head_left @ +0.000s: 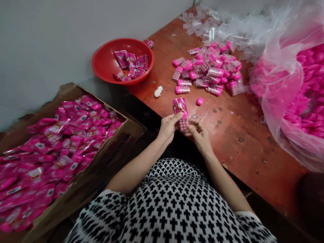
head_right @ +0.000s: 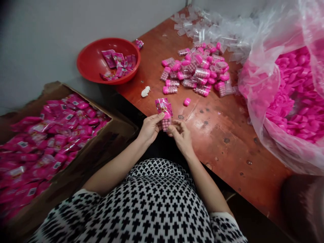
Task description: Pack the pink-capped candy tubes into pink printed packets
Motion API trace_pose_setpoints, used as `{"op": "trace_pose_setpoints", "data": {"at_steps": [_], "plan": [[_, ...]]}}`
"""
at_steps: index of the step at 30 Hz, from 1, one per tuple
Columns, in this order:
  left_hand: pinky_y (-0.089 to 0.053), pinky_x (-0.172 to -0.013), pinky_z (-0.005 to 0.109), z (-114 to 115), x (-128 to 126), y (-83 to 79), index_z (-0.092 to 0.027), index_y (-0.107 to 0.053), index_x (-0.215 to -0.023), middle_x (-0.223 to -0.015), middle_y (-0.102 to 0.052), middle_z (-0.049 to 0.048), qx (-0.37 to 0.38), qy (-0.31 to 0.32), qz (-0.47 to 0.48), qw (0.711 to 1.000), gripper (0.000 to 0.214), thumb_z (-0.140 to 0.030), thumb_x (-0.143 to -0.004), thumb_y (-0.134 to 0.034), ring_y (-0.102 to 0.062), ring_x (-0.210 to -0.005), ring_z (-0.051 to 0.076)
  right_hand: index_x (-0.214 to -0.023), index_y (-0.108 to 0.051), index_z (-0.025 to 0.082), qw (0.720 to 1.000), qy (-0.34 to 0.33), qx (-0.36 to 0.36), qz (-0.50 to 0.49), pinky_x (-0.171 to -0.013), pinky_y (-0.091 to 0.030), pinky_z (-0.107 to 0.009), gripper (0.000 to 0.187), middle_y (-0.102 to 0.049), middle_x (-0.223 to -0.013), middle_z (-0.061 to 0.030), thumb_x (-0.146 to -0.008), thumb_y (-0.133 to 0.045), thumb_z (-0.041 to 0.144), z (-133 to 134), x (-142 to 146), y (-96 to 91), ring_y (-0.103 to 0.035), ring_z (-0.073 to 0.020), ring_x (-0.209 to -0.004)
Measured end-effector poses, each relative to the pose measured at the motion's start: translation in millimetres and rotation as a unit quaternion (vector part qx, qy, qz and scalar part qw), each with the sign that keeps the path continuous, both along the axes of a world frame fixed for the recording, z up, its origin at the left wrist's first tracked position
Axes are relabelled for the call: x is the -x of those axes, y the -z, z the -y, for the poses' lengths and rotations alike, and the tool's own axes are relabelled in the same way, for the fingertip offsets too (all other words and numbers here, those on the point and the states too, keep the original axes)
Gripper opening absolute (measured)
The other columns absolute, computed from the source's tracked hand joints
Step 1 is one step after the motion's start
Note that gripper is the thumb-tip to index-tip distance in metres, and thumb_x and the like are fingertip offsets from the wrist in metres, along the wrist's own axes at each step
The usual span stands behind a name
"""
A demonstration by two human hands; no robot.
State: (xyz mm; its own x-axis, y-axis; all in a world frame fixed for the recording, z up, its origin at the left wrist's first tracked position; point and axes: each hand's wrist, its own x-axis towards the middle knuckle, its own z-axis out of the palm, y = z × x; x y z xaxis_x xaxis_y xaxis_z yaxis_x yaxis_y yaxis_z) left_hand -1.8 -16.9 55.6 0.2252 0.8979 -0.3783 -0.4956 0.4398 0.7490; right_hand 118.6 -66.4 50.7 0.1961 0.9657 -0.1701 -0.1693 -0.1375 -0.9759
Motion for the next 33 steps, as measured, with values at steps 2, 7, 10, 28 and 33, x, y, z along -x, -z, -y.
{"op": "trace_pose_setpoints", "data": {"at_steps": [2, 7, 10, 28, 33], "plan": [[-0.049, -0.060, 0.023, 0.1, -2.5, -1.2, -0.010, -0.064, -0.072, -0.064, -0.064, 0.0025, 0.006, 0.000, 0.022, 1.000, 0.035, -0.040, -0.062, -0.078, -0.059, -0.056, 0.010, -0.095, -0.059, 0.020, 0.998, -0.014, 0.029, -0.052, -0.060, -0.055, -0.027, 0.036, -0.068, -0.075, 0.0012, -0.069, -0.074, 0.039, 8.4, 6.6, 2.2, -0.064, -0.0117, -0.059], [-0.050, -0.063, 0.027, 1.3, -6.3, -3.4, -0.010, -0.062, -0.073, -0.065, -0.065, 0.0044, 0.013, 0.006, 0.036, 0.999, 0.040, -0.046, -0.063, -0.077, -0.061, -0.058, 0.013, -0.091, -0.060, 0.019, 0.998, 0.019, 0.018, -0.058, -0.058, -0.056, -0.025, 0.031, -0.069, -0.069, 0.0024, -0.069, -0.075, 0.035, 9.3, 12.3, 2.8, -0.065, -0.0112, -0.057], [-0.051, -0.062, 0.026, 0.2, -6.9, -2.4, -0.010, -0.062, -0.074, -0.066, -0.065, 0.0043, 0.026, 0.009, 0.028, 0.999, 0.038, -0.039, -0.060, -0.081, -0.059, -0.056, 0.011, -0.090, -0.061, 0.019, 0.999, 0.029, 0.005, -0.036, -0.059, -0.058, -0.026, 0.030, -0.070, -0.074, 0.0013, -0.069, -0.075, 0.034, 9.8, 12.8, 4.7, -0.065, -0.0110, -0.057], [-0.048, -0.057, 0.025, 14.2, 1.5, 2.9, -0.009, -0.070, -0.068, -0.057, -0.060, 0.0016, -0.005, 0.102, -0.034, 0.994, 0.030, -0.037, -0.063, -0.078, -0.054, -0.051, 0.008, -0.079, -0.053, 0.020, 0.990, 0.033, 0.006, -0.139, -0.044, -0.054, -0.018, 0.036, -0.067, -0.058, 0.0061, -0.061, -0.081, 0.034, -1.1, 3.5, 14.9, -0.064, -0.0103, -0.045], [-0.053, -0.075, 0.038, 17.3, 17.1, 1.9, -0.007, -0.069, -0.070, -0.064, -0.065, 0.0064, 0.032, 0.202, 0.027, 0.978, 0.030, -0.035, -0.065, -0.078, -0.065, -0.064, 0.018, -0.075, -0.043, 0.022, 0.988, -0.103, 0.021, -0.116, -0.031, -0.040, -0.015, 0.044, -0.065, -0.050, 0.0072, -0.060, -0.080, 0.039, -12.6, -0.7, 17.8, -0.054, -0.0086, -0.032]]}}
